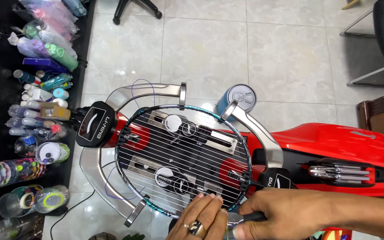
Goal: Stringing a badminton racket using a professional stringing machine and pliers.
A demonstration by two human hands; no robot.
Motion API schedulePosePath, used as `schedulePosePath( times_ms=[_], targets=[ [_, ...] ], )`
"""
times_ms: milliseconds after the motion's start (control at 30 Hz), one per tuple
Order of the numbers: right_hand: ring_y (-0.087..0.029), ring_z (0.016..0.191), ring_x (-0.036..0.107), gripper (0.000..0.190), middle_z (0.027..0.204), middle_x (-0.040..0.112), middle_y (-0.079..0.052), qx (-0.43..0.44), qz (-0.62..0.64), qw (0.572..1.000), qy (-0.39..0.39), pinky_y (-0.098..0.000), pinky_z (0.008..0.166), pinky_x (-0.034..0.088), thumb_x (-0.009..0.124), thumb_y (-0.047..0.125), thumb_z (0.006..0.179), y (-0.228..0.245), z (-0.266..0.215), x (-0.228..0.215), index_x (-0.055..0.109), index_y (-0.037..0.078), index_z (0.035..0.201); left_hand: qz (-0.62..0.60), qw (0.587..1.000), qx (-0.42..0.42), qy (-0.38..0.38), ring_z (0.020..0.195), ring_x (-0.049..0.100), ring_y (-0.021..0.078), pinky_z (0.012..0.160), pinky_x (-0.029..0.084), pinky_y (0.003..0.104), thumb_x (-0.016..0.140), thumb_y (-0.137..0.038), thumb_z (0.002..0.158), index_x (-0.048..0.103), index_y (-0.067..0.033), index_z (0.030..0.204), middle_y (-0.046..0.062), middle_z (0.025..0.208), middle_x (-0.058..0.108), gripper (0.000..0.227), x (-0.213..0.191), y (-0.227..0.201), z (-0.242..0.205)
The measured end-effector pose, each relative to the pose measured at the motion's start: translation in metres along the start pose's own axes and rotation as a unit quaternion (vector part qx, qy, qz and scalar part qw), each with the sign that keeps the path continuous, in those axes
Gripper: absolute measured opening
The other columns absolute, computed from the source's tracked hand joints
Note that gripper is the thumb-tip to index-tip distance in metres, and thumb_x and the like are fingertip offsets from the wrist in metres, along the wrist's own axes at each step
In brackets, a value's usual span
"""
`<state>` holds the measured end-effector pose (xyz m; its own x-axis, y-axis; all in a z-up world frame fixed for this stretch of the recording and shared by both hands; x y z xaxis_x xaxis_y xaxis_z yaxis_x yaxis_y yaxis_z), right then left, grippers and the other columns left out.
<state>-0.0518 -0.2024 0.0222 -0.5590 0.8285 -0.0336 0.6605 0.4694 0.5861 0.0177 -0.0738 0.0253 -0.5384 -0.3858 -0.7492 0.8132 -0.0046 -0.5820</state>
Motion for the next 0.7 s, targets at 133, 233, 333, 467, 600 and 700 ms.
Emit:
schedulePosePath(
  times_ms=[133, 233, 333, 467, 600, 700],
  targets=[
    [-0.022, 0.069, 0.068, 0.04, 0.073, 0.068, -0.008, 0.019, -0.008, 1.0, -0.003, -0.0395, 0.064, 0.052, 0.061, 0.047, 0.097, 0.01, -0.006, -0.003, 0.069, 0.008, 0.098, 0.005, 1.0, -0.011, 0.028, 0.123, 0.064, 0.0298, 0.103, 0.047, 0.05, 0.064, -0.017, 0.099, 0.069, -0.0007, 0.12, 0.016, 0.12, 0.066, 0.027, -0.002, -0.003, 0.013],
    [-0.022, 0.071, 0.07, 0.04, 0.075, 0.07, -0.008, -0.006, -0.018, 1.0, -0.015, -0.0384, 0.066, 0.054, 0.062, 0.046, 0.098, 0.009, -0.005, -0.004, 0.069, 0.007, 0.098, 0.048, 0.994, 0.003, 0.094, 0.118, 0.064, 0.036, 0.101, 0.049, 0.055, 0.062, -0.011, 0.093, 0.07, 0.0044, 0.116, 0.022, 0.116, 0.066, 0.029, 0.004, -0.001, 0.018],
    [-0.021, 0.071, 0.072, 0.039, 0.075, 0.071, -0.008, -0.01, 0.004, 1.0, -0.012, -0.0384, 0.065, 0.055, 0.062, 0.047, 0.097, 0.012, -0.008, -0.004, 0.071, 0.009, 0.101, 0.07, 0.991, 0.042, 0.103, 0.113, 0.065, 0.0381, 0.099, 0.051, 0.055, 0.064, -0.01, 0.09, 0.073, 0.0046, 0.104, 0.025, 0.111, 0.066, 0.022, 0.001, 0.001, 0.019],
    [-0.024, 0.069, 0.07, 0.042, 0.074, 0.069, -0.011, 0.02, -0.003, 1.0, -0.012, -0.0397, 0.064, 0.054, 0.06, 0.049, 0.096, 0.011, -0.012, -0.006, 0.071, 0.009, 0.102, 0.029, 0.995, 0.061, 0.075, 0.101, 0.066, 0.028, 0.091, 0.053, 0.05, 0.07, -0.014, 0.086, 0.075, 0.0001, 0.099, 0.014, 0.1, 0.067, 0.02, -0.018, 0.002, 0.024],
    [-0.033, 0.074, 0.07, 0.044, 0.078, 0.07, -0.017, -0.039, -0.062, 0.997, -0.036, -0.043, 0.067, 0.054, 0.058, 0.049, 0.101, 0.011, -0.011, -0.005, 0.07, 0.01, 0.117, -0.034, 0.999, -0.03, 0.026, 0.082, 0.067, 0.0184, 0.074, 0.051, 0.04, 0.081, -0.016, 0.081, 0.079, -0.0076, 0.094, 0.004, 0.09, 0.069, 0.016, -0.019, 0.023, 0.016],
    [-0.034, 0.077, 0.072, 0.048, 0.079, 0.07, -0.018, -0.066, -0.026, 0.997, -0.041, -0.0433, 0.069, 0.056, 0.057, 0.05, 0.101, 0.012, -0.012, -0.006, 0.069, 0.007, 0.119, -0.011, 0.999, -0.024, -0.027, 0.075, 0.065, 0.0207, 0.074, 0.052, 0.042, 0.076, -0.013, 0.067, 0.075, -0.0073, 0.085, 0.005, 0.084, 0.066, 0.019, -0.004, 0.027, 0.004]
  ],
)
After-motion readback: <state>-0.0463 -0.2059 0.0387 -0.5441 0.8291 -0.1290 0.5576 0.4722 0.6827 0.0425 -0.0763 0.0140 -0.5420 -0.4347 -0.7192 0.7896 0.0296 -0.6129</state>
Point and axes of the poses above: each hand's wrist, its own z-axis towards the middle knuckle, its own x-axis out of the palm, y = z × x, the point moved 8 cm from there along z, towards the middle knuckle
